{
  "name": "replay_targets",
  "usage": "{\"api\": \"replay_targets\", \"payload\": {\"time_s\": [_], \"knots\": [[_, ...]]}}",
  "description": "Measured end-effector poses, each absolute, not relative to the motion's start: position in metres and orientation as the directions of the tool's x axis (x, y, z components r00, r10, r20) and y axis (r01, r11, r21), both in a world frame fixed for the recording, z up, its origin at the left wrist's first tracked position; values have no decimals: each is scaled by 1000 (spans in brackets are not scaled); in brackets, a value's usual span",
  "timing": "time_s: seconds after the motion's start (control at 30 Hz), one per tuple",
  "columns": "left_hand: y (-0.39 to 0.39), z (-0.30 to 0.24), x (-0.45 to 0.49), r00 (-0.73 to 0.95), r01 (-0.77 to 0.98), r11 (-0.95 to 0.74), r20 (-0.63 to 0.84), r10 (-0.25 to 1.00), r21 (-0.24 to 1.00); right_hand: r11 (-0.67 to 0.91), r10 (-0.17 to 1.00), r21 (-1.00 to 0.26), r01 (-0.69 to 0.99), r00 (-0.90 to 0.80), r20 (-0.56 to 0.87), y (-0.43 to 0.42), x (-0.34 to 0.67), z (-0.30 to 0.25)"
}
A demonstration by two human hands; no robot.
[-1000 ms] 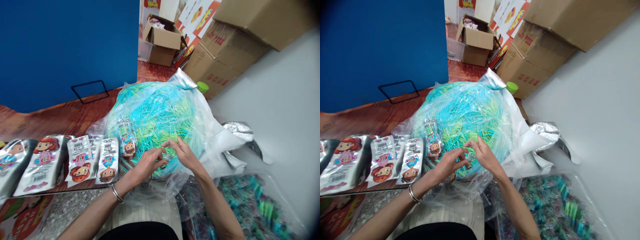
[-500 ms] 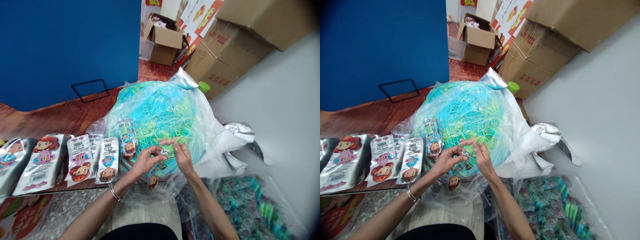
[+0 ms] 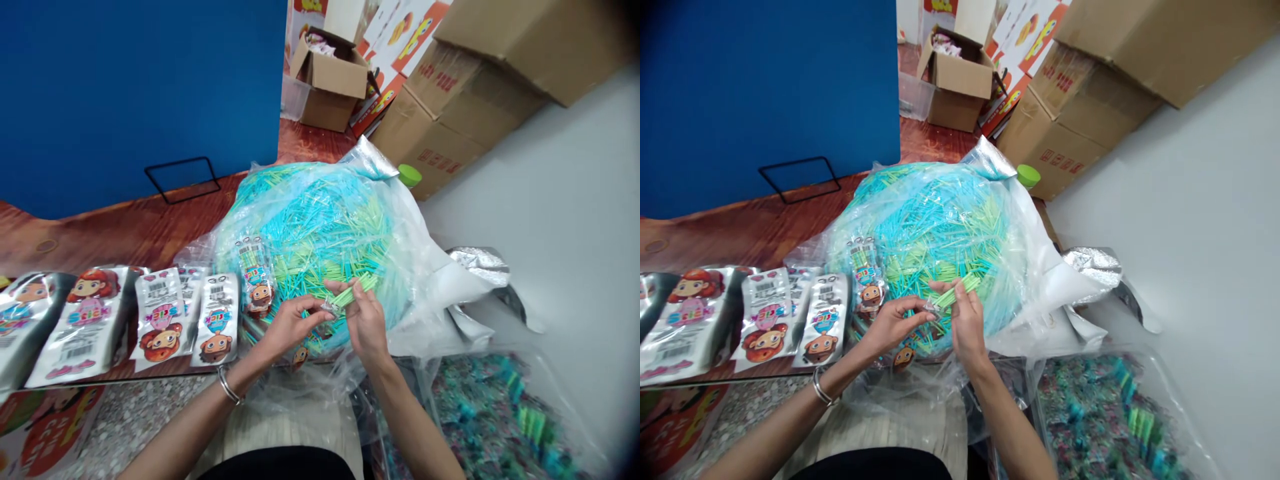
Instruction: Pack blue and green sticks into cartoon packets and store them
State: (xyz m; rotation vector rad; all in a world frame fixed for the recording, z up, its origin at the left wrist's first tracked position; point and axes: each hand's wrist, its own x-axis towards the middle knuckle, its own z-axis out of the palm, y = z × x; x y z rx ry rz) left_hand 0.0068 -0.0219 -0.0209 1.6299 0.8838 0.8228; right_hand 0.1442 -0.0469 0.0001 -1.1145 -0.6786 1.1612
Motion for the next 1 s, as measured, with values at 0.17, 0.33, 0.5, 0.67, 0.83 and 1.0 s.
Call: {"api": "replay_targets", "payload": {"time_s": [0.17,0.33,0.5,0.67,0.83,1.0], "knots": [[-17,-18,3,539,229,-508,326,777,830,-53,952,-984,-171,290,-101,-48,149,-3],[-15,-13,6,566,237,-603,396,723,762,-1,914,-945,-326,383,-133,-46,146,12],[-16,-18,6,522,190,-560,400,753,807,-3,896,-926,-377,410,-169,-42,145,19],[-16,-19,6,509,182,-522,374,775,833,-3,938,-985,-172,340,-62,-46,147,16],[-16,-14,10,526,207,-492,328,785,846,79,980,-974,214,161,115,-51,148,17],[-13,-7,15,488,197,-431,293,822,881,131,979,-956,262,119,167,-53,148,18]]}}
